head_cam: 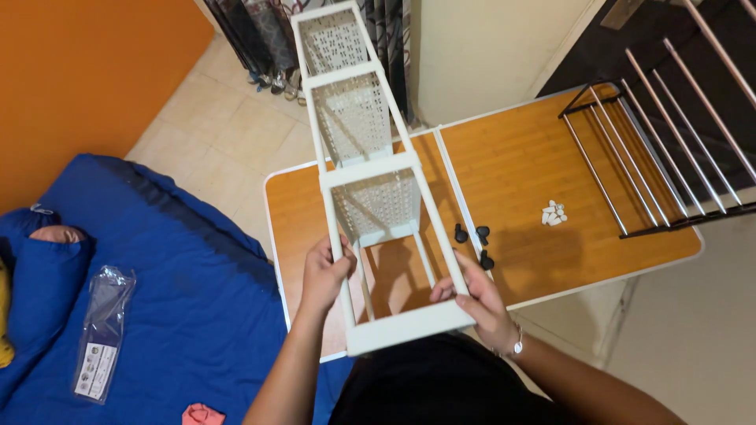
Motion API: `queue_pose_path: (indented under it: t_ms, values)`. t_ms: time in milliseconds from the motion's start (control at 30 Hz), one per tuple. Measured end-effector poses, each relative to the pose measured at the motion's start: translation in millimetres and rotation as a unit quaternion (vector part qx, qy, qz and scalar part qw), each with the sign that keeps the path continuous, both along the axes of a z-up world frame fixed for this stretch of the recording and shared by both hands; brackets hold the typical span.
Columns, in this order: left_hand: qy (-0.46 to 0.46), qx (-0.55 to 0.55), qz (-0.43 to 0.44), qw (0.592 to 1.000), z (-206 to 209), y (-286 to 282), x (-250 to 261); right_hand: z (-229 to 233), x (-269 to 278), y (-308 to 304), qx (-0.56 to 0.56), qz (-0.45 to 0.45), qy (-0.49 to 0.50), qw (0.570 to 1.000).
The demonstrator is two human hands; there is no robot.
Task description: The person assembles a white plastic shelving unit by inserting perforated panels into a frame and connecting white plastic rods. They repeatedly adjust the frame and panels on a wooden table, then place black plastic feet onto the base.
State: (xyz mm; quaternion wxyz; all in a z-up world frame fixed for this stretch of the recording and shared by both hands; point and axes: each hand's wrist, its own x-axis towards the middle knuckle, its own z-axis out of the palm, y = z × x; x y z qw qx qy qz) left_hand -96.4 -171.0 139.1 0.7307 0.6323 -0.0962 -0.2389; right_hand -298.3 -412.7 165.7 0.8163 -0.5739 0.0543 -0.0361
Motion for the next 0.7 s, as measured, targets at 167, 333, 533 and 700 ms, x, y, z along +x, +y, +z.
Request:
queue_pose_path:
  t_ms: [167,333,533,700]
  values:
    - [-0.003,-0.027,0.002,1.0,5,8,22,20,24,3,-0.052,-0.008,0.013,0.999]
    - [-0.01,-0.076,-0.011,0.997,46,1,54,56,43,2,0.024,-0.026,-0.062,0.997]
    - [-0.042,-0.038,-0.005,0.998,148,-16,91,135,65,-26,-0.005,-0.051,-0.092,0.994]
    - [-0.091,0.027,-0.008,0.995,222,-26,114,206,94,-38,0.015,-0.091,-0.156,0.984]
